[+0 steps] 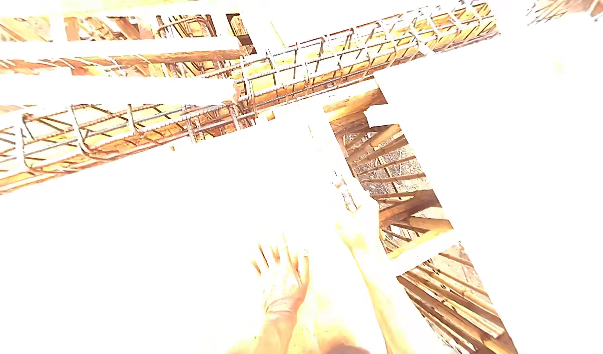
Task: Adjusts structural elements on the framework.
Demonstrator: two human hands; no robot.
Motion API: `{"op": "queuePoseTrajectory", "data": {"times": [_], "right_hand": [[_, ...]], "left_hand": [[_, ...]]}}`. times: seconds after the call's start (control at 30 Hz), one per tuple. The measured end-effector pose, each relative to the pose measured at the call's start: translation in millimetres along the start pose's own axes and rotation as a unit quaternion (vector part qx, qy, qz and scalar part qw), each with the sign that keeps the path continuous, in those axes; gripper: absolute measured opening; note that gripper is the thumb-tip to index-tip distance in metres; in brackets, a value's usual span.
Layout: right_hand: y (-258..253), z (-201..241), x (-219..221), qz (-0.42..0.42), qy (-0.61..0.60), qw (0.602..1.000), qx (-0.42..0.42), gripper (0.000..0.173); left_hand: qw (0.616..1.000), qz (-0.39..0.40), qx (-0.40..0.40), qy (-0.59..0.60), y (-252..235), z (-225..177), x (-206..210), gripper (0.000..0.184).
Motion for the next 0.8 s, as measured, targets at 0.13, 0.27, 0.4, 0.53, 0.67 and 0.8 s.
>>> {"op": "queuePoseTrajectory", "data": {"times": [0.13, 0.27, 0.4, 0.53, 0.67, 0.8], "right_hand": [[73, -13, -89, 0.004, -0.035, 0.997, -0.063, 0.040], [31, -15, -25, -0.051, -0.020, 0.996, -0.073, 0.035], [19, -5, -23, 0.003, -0.023, 1.000, -0.006, 0.041], [79, -12, -88, 0.013, -0.016, 0.998, -0.061, 0.038], [7, 5, -3, -0.070, -0.009, 0.996, -0.057, 0.040], [32, -5, -41, -0.003, -0.054, 0.998, -0.040, 0.039]], "left_hand": [[1.000, 0.003, 0.001, 0.012, 2, -1, 1, 0.081], [1.000, -0.001, 0.004, -0.001, 3, 1, 0, 0.081], [1.000, 0.010, 0.003, -0.006, 0, 0, -3, 0.081], [1.000, 0.004, 0.001, 0.001, -1, -1, 1, 0.081], [1.000, -0.008, 0.003, 0.012, -1, 1, 2, 0.081], [1.000, 0.004, 0.006, 0.007, 0, -2, 0, 0.081]]}}
Point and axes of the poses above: each hand's wrist, its own y-axis away from the middle knuckle, its own x-axis out of the palm, z = x × y, the point moved 7 cm from there along -y, towards the middle knuckle, and after that the axes turned 11 degrees about -z, right-handed, at the moved point
